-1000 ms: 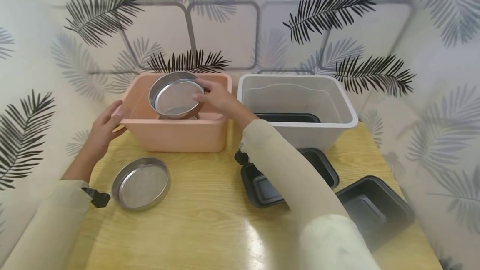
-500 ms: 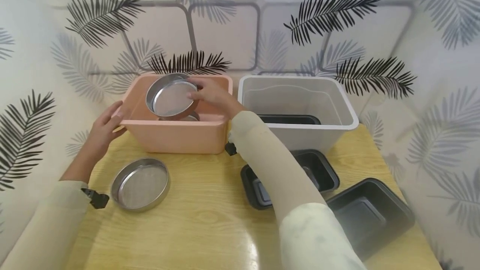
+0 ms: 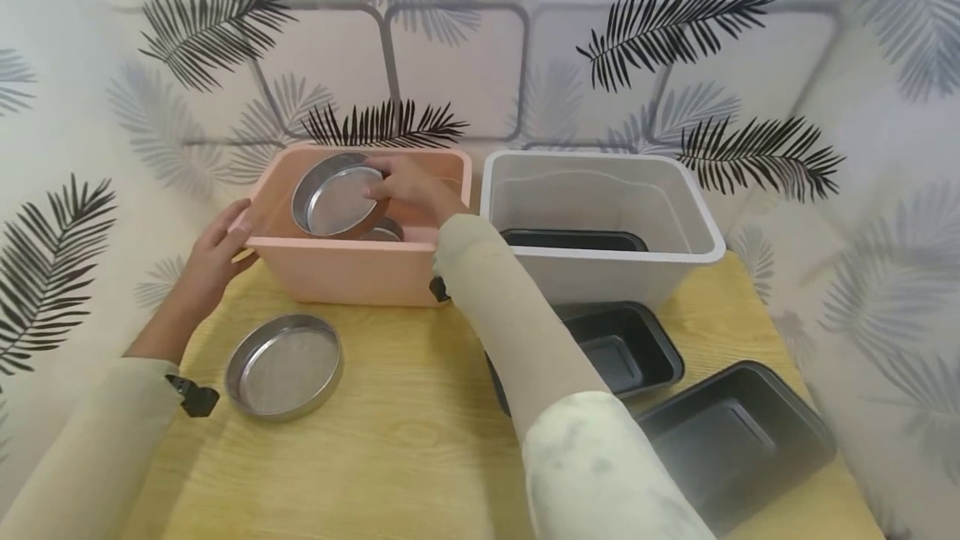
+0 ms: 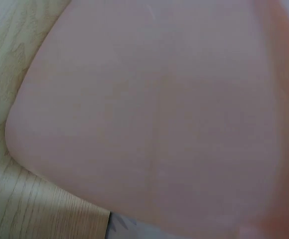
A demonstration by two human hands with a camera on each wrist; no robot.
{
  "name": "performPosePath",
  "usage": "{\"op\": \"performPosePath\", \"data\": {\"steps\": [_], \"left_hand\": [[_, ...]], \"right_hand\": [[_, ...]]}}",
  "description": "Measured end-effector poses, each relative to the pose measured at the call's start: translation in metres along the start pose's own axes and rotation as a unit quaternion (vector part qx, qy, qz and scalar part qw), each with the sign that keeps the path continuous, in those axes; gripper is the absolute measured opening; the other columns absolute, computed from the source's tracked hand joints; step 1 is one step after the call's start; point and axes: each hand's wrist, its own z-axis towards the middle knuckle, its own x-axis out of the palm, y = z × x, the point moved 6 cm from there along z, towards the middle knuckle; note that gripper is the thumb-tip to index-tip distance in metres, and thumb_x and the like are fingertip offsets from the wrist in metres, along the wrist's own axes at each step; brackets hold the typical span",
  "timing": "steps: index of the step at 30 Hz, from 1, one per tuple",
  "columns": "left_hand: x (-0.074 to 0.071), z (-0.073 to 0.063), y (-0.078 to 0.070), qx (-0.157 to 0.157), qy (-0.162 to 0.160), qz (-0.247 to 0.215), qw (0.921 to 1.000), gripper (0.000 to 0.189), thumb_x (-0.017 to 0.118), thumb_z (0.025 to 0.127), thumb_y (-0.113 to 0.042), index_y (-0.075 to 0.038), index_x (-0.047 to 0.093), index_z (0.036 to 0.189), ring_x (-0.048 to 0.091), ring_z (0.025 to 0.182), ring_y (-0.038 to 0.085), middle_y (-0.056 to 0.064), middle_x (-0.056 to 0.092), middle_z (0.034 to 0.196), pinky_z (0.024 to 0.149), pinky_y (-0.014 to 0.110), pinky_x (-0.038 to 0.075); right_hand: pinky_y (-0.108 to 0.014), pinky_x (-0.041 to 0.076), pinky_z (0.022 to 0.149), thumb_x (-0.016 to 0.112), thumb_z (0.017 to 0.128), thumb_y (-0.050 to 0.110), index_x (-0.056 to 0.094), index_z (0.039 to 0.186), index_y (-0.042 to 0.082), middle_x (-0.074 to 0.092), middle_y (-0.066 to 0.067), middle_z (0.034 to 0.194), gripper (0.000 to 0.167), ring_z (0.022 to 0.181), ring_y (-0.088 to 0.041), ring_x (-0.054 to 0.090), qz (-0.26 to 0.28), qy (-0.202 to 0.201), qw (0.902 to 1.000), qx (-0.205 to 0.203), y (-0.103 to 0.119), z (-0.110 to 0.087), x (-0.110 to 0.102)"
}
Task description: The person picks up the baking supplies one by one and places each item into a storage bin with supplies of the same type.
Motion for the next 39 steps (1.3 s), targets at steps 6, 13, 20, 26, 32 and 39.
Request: {"op": "performPosePath", "data": {"steps": [6,13,20,26,32,39], "left_hand": [[0.002,0.001,0.000,0.001,0.002,0.006,1.0000,0.062,0.043,0.108,-0.036,-0.019,0.018,0.163,0.024,0.149,0.043,0.015,0.010,0.168,0.117,0.060,0.027],[-0.004,-0.002,0.000,-0.009,-0.008,0.008,0.9999,0.061,0.044,0.108,-0.036,-0.021,0.020,0.163,0.024,0.150,0.038,0.010,0.009,0.169,0.118,0.058,0.027],[-0.004,-0.004,0.000,-0.004,-0.006,0.015,0.9999,0.062,0.044,0.108,-0.036,-0.021,0.020,0.163,0.027,0.147,0.041,0.011,0.009,0.169,0.117,0.056,0.028],[0.003,-0.003,-0.002,-0.002,-0.003,0.015,0.9999,0.062,0.045,0.108,-0.036,-0.020,0.021,0.162,0.031,0.146,0.037,0.013,0.012,0.168,0.115,0.041,0.037],[0.005,-0.003,-0.003,0.002,-0.007,0.013,0.9999,0.062,0.046,0.108,-0.037,-0.020,0.022,0.162,0.038,0.141,0.028,0.014,0.018,0.166,0.113,0.035,0.041],[0.004,-0.005,-0.002,0.002,-0.005,0.007,1.0000,0.063,0.046,0.107,-0.037,-0.019,0.021,0.162,0.042,0.136,0.022,0.018,0.017,0.165,0.116,0.046,0.034]], "right_hand": [[-0.029,0.044,0.108,0.066,0.097,0.011,0.042,0.154,0.008,0.050,-0.012,0.150,0.062,0.120,-0.024,0.055,0.071,0.027,0.9971,0.009,-0.009,0.009,0.014],[-0.034,0.037,0.119,0.068,0.095,0.010,0.038,0.154,0.002,0.043,-0.013,0.157,0.067,0.137,-0.025,0.046,0.041,0.026,0.9983,0.033,-0.017,0.011,0.020],[-0.034,0.037,0.119,0.071,0.095,0.016,0.037,0.154,-0.001,0.035,-0.014,0.162,0.070,0.146,-0.027,0.037,-0.009,0.032,0.9981,0.052,-0.026,0.015,0.025],[-0.032,0.041,0.114,0.069,0.097,0.025,0.042,0.151,0.000,0.046,-0.013,0.153,0.066,0.127,-0.022,0.051,-0.068,0.053,0.9950,0.051,-0.028,0.011,0.025],[-0.034,0.032,0.122,0.065,0.099,0.033,0.040,0.153,0.002,0.040,-0.010,0.160,0.067,0.145,-0.021,0.038,-0.147,0.079,0.9830,0.076,-0.028,0.006,0.027],[-0.036,0.032,0.121,0.060,0.101,0.039,0.029,0.159,0.008,0.033,-0.009,0.162,0.073,0.146,-0.025,0.036,-0.182,0.129,0.9699,0.098,-0.033,0.007,0.036]]}}
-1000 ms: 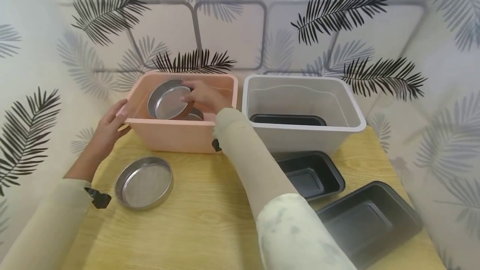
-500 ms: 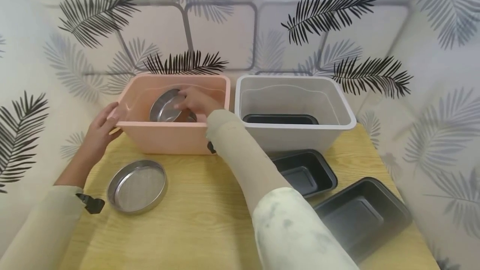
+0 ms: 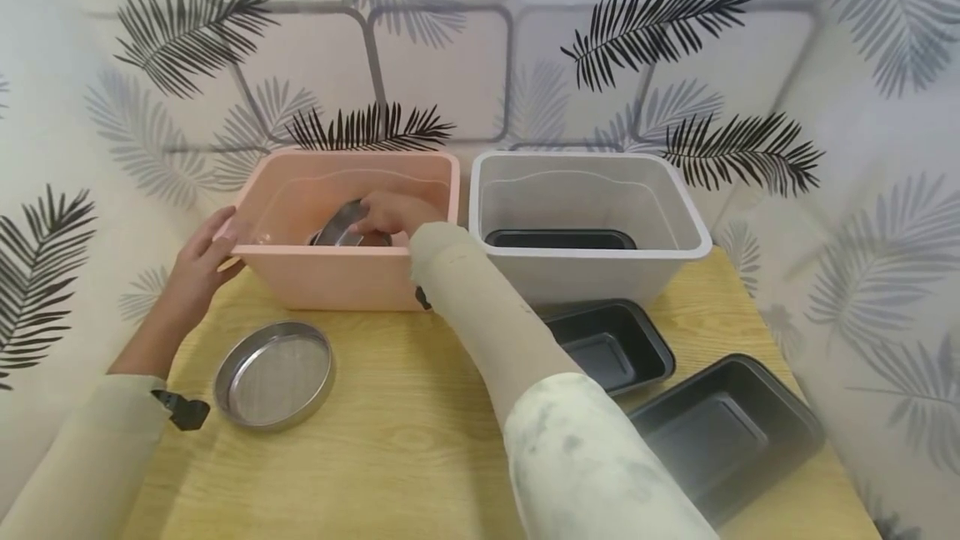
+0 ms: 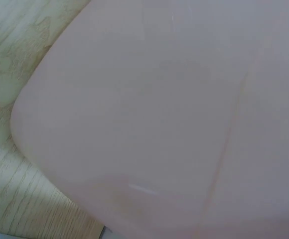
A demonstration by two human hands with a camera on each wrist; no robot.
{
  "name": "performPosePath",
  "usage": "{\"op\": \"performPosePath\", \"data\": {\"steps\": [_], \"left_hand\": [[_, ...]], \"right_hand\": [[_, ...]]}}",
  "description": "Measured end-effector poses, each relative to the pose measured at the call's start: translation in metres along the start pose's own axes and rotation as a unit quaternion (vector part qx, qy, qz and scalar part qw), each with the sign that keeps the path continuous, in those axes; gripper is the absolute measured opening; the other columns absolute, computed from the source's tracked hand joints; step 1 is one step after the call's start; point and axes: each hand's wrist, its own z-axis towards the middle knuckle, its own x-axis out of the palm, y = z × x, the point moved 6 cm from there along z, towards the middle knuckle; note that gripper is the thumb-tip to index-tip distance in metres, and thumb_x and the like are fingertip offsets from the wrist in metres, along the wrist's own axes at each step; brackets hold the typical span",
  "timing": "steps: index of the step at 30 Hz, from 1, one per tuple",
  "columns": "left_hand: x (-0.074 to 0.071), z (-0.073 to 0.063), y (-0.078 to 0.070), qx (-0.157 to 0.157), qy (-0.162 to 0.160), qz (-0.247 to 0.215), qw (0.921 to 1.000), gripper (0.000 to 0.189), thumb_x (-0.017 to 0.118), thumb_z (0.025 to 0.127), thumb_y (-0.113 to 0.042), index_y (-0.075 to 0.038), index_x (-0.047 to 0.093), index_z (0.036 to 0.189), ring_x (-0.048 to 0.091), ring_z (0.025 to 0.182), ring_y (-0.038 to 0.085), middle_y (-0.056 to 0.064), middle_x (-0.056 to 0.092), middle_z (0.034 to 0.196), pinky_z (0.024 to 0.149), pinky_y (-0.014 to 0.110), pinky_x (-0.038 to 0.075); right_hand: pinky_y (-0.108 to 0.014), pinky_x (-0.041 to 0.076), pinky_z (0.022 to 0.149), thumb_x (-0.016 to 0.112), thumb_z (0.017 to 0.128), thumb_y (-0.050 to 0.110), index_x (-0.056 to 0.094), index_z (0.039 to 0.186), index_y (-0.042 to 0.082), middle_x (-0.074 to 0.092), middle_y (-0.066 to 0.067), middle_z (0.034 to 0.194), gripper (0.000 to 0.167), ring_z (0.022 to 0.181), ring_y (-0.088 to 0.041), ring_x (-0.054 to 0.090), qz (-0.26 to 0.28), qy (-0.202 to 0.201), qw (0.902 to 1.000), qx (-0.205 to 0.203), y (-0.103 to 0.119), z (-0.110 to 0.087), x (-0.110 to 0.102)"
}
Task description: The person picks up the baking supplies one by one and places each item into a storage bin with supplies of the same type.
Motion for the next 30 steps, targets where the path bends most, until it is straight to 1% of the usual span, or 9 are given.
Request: {"op": "performPosePath", "data": {"steps": [3,5,7,10,16,18,20,25,30], "left_hand": [[-0.001,-0.002,0.000,0.001,0.002,0.002,1.0000,0.063,0.046,0.108,-0.037,-0.019,0.020,0.162,0.043,0.134,0.019,0.018,0.019,0.164,0.117,0.052,0.031],[-0.002,-0.002,0.000,0.002,0.003,0.003,1.0000,0.063,0.046,0.108,-0.036,-0.019,0.021,0.162,0.045,0.133,0.018,0.018,0.022,0.162,0.117,0.053,0.030],[-0.002,-0.001,0.000,0.005,0.005,-0.001,1.0000,0.062,0.046,0.108,-0.035,-0.019,0.021,0.162,0.045,0.132,0.018,0.019,0.024,0.161,0.117,0.052,0.030],[-0.001,0.001,0.000,0.007,0.008,-0.005,0.9999,0.061,0.046,0.108,-0.035,-0.019,0.022,0.162,0.047,0.132,0.017,0.018,0.026,0.160,0.117,0.050,0.032],[-0.002,0.002,0.005,0.002,0.006,-0.001,1.0000,0.062,0.046,0.108,-0.037,-0.020,0.022,0.162,0.048,0.132,0.016,0.018,0.026,0.160,0.115,0.039,0.038],[-0.002,0.003,0.007,0.002,0.007,-0.001,1.0000,0.062,0.047,0.107,-0.038,-0.021,0.022,0.162,0.049,0.131,0.015,0.019,0.027,0.159,0.113,0.034,0.041],[-0.002,0.003,0.008,0.003,0.007,0.001,1.0000,0.062,0.047,0.107,-0.038,-0.021,0.023,0.162,0.049,0.130,0.015,0.019,0.029,0.158,0.111,0.030,0.044],[-0.002,0.002,0.007,0.000,0.002,0.011,0.9999,0.061,0.046,0.108,-0.039,-0.022,0.023,0.162,0.046,0.135,0.020,0.019,0.027,0.159,0.113,0.035,0.041],[-0.003,0.002,0.004,-0.003,0.003,0.000,1.0000,0.061,0.045,0.108,-0.037,-0.021,0.022,0.162,0.042,0.138,0.024,0.017,0.022,0.163,0.118,0.048,0.033]], "right_hand": [[-0.033,0.029,0.123,0.060,0.102,0.038,0.021,0.162,0.010,0.026,-0.006,0.166,0.077,0.149,-0.023,0.031,0.001,0.011,0.9999,-0.012,0.002,0.001,0.003],[-0.033,0.033,0.120,0.061,0.102,0.035,0.030,0.157,0.009,0.034,-0.010,0.160,0.069,0.144,-0.024,0.037,0.009,0.007,0.9994,-0.033,0.004,0.000,0.002],[-0.032,0.030,0.121,0.062,0.101,0.033,0.040,0.151,0.008,0.041,-0.010,0.154,0.060,0.142,-0.021,0.037,0.012,-0.011,0.9987,-0.047,0.003,-0.002,-0.002],[-0.034,0.033,0.118,0.063,0.101,0.029,0.049,0.144,0.008,0.049,-0.011,0.145,0.049,0.135,-0.024,0.043,0.024,-0.027,0.9974,-0.063,0.002,-0.005,-0.006],[-0.036,0.026,0.125,0.063,0.101,0.031,0.036,0.156,0.005,0.035,-0.011,0.162,0.066,0.151,-0.023,0.030,0.032,-0.038,0.9966,-0.066,0.003,-0.006,-0.011],[-0.035,0.025,0.125,0.063,0.101,0.032,0.030,0.159,0.007,0.028,-0.009,0.166,0.071,0.153,-0.022,0.025,0.055,-0.042,0.9958,-0.060,0.002,-0.007,-0.011],[-0.036,0.029,0.124,0.063,0.101,0.030,0.029,0.159,0.008,0.030,-0.009,0.165,0.071,0.152,-0.024,0.029,0.083,-0.046,0.9935,-0.062,0.003,-0.010,-0.012],[-0.039,0.034,0.121,0.059,0.102,0.036,0.024,0.161,0.016,0.034,-0.013,0.162,0.072,0.147,-0.027,0.037,0.128,-0.046,0.9889,-0.060,0.010,-0.023,-0.019],[-0.037,0.039,0.118,0.060,0.101,0.039,0.028,0.161,0.017,0.039,-0.012,0.159,0.071,0.144,-0.024,0.041,0.160,-0.054,0.9833,-0.067,0.021,-0.035,-0.026]]}}
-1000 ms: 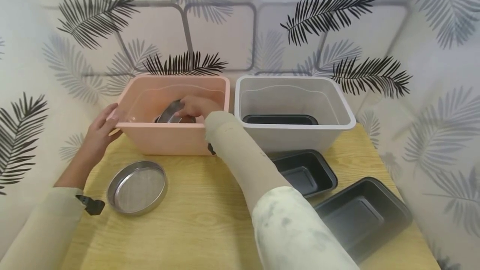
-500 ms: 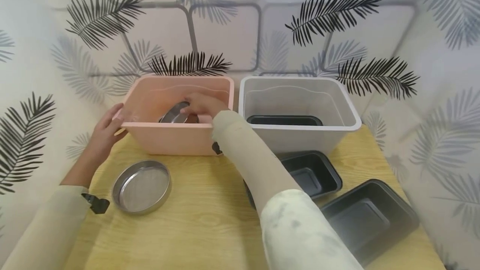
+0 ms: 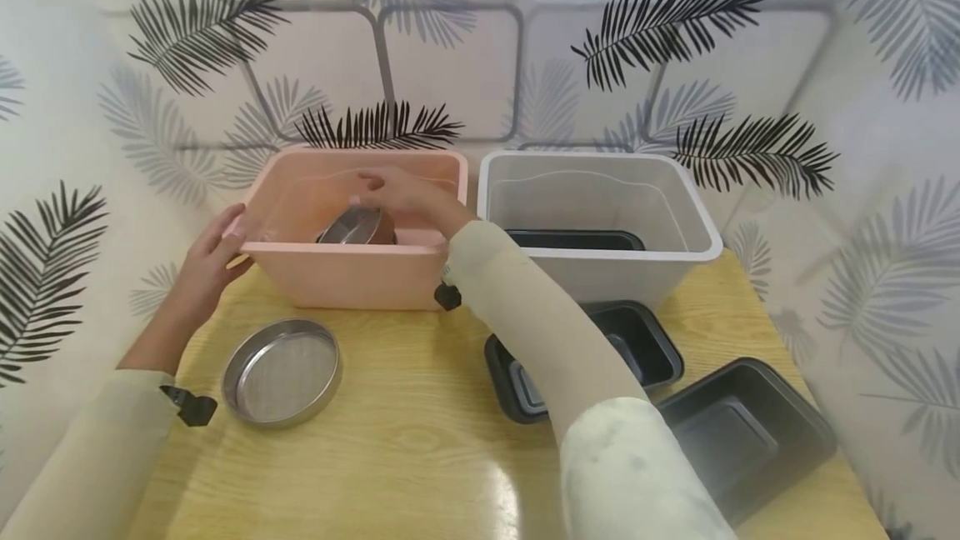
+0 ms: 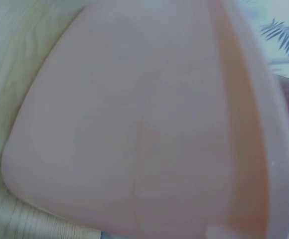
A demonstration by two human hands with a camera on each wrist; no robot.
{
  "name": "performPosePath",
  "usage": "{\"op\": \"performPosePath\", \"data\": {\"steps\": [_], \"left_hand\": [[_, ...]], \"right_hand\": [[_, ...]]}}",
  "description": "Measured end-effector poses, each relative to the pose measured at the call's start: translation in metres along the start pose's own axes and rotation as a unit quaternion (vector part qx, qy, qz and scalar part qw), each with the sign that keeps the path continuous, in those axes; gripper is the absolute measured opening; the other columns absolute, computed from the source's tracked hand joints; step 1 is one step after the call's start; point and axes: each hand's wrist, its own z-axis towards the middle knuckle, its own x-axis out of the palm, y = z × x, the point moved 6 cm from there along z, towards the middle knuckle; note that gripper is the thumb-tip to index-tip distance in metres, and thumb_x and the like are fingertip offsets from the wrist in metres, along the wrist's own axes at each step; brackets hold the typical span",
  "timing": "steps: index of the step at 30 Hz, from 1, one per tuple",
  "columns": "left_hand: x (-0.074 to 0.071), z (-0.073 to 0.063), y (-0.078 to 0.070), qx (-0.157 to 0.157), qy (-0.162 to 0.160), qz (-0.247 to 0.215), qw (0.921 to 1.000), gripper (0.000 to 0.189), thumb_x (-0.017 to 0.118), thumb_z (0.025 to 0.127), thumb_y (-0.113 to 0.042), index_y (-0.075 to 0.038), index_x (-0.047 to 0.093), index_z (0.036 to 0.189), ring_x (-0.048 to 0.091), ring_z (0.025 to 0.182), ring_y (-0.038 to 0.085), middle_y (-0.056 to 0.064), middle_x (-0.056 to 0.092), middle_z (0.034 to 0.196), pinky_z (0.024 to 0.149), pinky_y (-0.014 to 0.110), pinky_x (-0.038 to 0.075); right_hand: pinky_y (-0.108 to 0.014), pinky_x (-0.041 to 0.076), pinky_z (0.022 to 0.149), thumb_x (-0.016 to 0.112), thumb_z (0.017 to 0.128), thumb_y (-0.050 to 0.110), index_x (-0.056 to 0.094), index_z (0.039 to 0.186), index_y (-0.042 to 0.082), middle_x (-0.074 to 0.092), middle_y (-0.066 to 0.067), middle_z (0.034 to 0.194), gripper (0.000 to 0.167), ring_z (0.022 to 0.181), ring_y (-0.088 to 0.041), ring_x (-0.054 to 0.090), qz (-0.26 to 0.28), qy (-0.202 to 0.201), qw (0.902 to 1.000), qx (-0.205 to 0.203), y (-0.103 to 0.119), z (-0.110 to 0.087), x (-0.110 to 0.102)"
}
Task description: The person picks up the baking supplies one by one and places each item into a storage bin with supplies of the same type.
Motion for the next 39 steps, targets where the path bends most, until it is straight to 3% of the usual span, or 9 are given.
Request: {"op": "performPosePath", "data": {"steps": [8,11,17,21,26,31,39], "left_hand": [[0.002,0.000,-0.002,0.002,-0.001,-0.004,1.0000,0.061,0.043,0.108,-0.036,-0.020,0.020,0.163,0.038,0.141,0.030,0.018,0.018,0.165,0.118,0.061,0.026],[0.003,-0.001,-0.002,0.001,0.000,-0.008,1.0000,0.061,0.043,0.108,-0.036,-0.019,0.020,0.163,0.039,0.141,0.029,0.019,0.019,0.164,0.118,0.061,0.026],[0.001,-0.003,-0.002,-0.005,-0.006,0.002,1.0000,0.062,0.044,0.108,-0.037,-0.020,0.020,0.162,0.043,0.136,0.022,0.018,0.023,0.162,0.117,0.055,0.028],[0.001,-0.004,-0.003,-0.006,-0.005,0.004,1.0000,0.063,0.044,0.108,-0.039,-0.022,0.018,0.163,0.041,0.138,0.024,0.018,0.022,0.162,0.118,0.060,0.025],[0.007,-0.002,-0.002,-0.004,0.001,-0.008,1.0000,0.062,0.044,0.108,-0.037,-0.022,0.019,0.163,0.042,0.137,0.023,0.019,0.023,0.162,0.118,0.063,0.024],[0.010,0.001,-0.001,-0.004,0.000,-0.001,1.0000,0.060,0.044,0.108,-0.035,-0.021,0.021,0.162,0.044,0.135,0.020,0.018,0.024,0.161,0.117,0.060,0.027],[0.002,-0.002,-0.003,0.001,-0.006,0.003,1.0000,0.061,0.045,0.108,-0.035,-0.020,0.022,0.162,0.044,0.134,0.021,0.019,0.022,0.161,0.117,0.061,0.026]], "right_hand": [[-0.037,0.046,0.113,0.060,0.102,0.033,0.039,0.156,0.020,0.050,-0.008,0.152,0.059,0.136,-0.021,0.052,0.051,-0.012,0.9977,-0.044,0.030,-0.031,0.008],[-0.033,0.045,0.112,0.060,0.102,0.034,0.042,0.154,0.021,0.054,-0.003,0.148,0.056,0.137,-0.016,0.050,0.052,-0.026,0.9963,-0.063,0.041,-0.044,0.012],[-0.027,0.055,0.096,0.061,0.102,0.032,0.047,0.151,0.017,0.057,0.001,0.146,0.052,0.132,-0.010,0.053,0.067,-0.043,0.9930,-0.087,0.060,-0.067,0.028],[-0.025,0.054,0.099,0.061,0.102,0.029,0.052,0.147,0.015,0.061,-0.001,0.141,0.048,0.128,-0.008,0.056,0.108,-0.041,0.9898,-0.084,0.065,-0.079,0.041],[-0.027,0.053,0.101,0.060,0.102,0.028,0.057,0.143,0.017,0.064,-0.002,0.136,0.042,0.119,-0.009,0.061,0.142,-0.032,0.9863,-0.077,0.059,-0.096,0.064],[-0.026,0.049,0.105,0.062,0.101,0.027,0.055,0.144,0.012,0.061,-0.008,0.141,0.046,0.126,-0.011,0.058,0.168,-0.035,0.9827,-0.070,0.046,-0.108,0.092],[-0.031,0.046,0.109,0.068,0.097,0.029,0.059,0.142,0.015,0.058,-0.004,0.145,0.048,0.137,-0.025,0.051,0.190,-0.056,0.9794,-0.038,0.012,-0.103,0.142]]}}
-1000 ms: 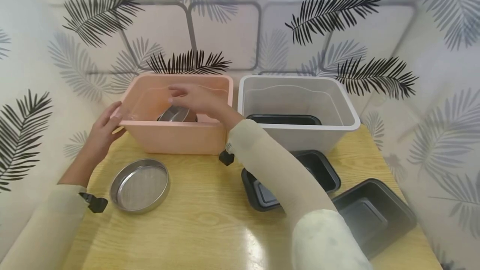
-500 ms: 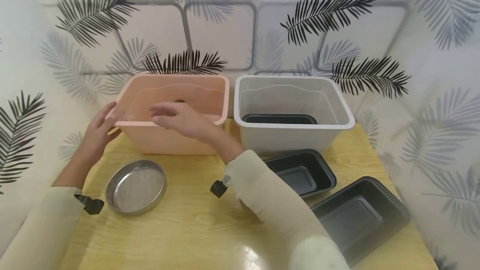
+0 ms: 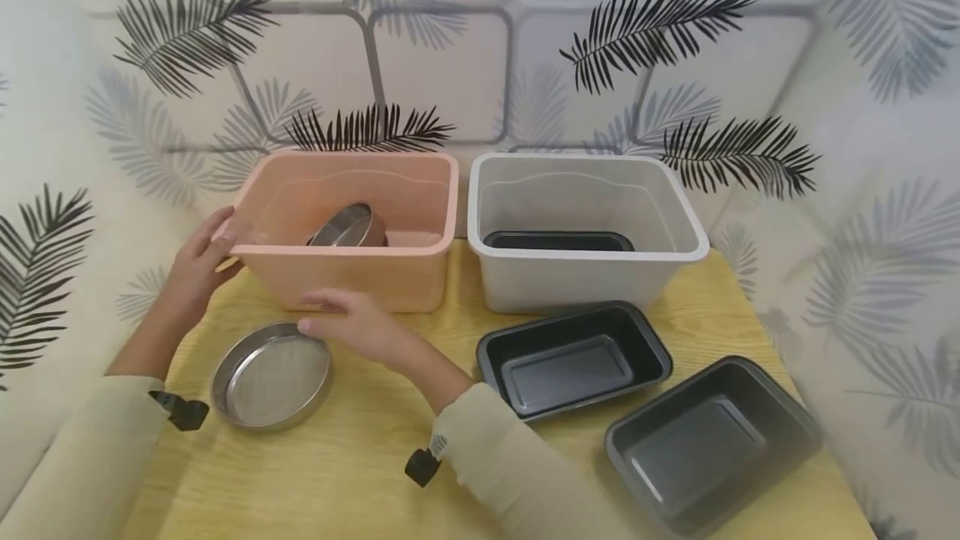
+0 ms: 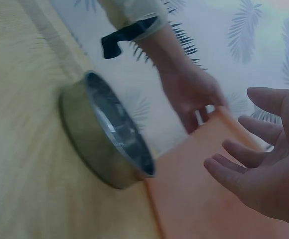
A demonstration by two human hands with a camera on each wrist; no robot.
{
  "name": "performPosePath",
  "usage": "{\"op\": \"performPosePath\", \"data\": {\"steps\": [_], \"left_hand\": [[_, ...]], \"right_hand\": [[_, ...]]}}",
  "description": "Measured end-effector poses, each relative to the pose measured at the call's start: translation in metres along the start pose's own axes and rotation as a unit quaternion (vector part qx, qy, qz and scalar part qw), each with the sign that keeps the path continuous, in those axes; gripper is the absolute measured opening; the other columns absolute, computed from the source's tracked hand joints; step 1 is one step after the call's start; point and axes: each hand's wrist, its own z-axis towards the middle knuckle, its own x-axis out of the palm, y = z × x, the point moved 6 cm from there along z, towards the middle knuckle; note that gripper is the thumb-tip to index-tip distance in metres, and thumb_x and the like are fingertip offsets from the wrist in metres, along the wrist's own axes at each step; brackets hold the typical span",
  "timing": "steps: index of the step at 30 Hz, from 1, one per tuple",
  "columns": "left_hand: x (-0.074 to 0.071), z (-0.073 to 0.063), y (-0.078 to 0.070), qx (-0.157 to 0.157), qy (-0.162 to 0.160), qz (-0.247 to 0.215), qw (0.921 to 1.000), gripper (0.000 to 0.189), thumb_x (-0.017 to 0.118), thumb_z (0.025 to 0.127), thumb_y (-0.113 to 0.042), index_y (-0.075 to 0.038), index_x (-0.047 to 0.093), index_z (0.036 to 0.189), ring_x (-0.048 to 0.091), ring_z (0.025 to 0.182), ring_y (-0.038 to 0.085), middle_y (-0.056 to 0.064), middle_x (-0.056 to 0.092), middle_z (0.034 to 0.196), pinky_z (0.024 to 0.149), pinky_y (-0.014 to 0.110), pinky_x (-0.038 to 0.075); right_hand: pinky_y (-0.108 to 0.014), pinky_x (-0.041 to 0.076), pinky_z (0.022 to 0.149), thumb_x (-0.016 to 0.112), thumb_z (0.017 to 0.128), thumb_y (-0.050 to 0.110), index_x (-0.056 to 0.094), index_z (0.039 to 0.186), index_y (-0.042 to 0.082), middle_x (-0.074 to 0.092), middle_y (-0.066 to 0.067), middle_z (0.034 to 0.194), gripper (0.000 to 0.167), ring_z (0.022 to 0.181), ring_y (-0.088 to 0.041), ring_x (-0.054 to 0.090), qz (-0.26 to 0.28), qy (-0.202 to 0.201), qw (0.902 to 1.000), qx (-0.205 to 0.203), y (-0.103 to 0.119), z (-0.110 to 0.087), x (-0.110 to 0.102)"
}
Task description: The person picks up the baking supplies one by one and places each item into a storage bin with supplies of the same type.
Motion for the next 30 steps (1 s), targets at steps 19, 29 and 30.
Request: {"op": "performPosePath", "data": {"steps": [19,29,30], "left_hand": [[-0.001,0.000,0.001,0.015,0.006,-0.005,0.9999,0.061,0.048,0.107,-0.036,-0.019,0.025,0.161,0.049,0.128,0.017,0.015,0.033,0.152,0.112,0.038,0.040],[-0.001,0.000,0.003,0.005,0.005,-0.024,0.9997,0.060,0.047,0.108,-0.035,-0.021,0.025,0.161,0.046,0.129,0.012,0.013,0.029,0.156,0.115,0.038,0.039],[-0.001,0.000,0.003,0.006,0.006,-0.022,0.9997,0.060,0.047,0.108,-0.035,-0.021,0.024,0.162,0.046,0.129,0.012,0.013,0.029,0.156,0.116,0.040,0.037]], "right_hand": [[-0.034,0.034,0.120,0.068,0.097,0.033,0.053,0.148,0.021,0.043,0.003,0.158,0.055,0.147,-0.020,0.037,-0.035,0.027,0.9975,0.055,-0.071,0.004,0.036],[-0.033,0.029,0.123,0.068,0.096,0.032,0.048,0.151,0.021,0.041,0.004,0.159,0.060,0.149,-0.015,0.033,-0.061,0.030,0.9932,0.094,-0.077,0.007,0.040],[-0.033,0.030,0.123,0.067,0.096,0.032,0.048,0.151,0.021,0.042,0.004,0.159,0.059,0.149,-0.015,0.033,-0.066,0.030,0.9927,0.097,-0.077,0.008,0.040]]}}
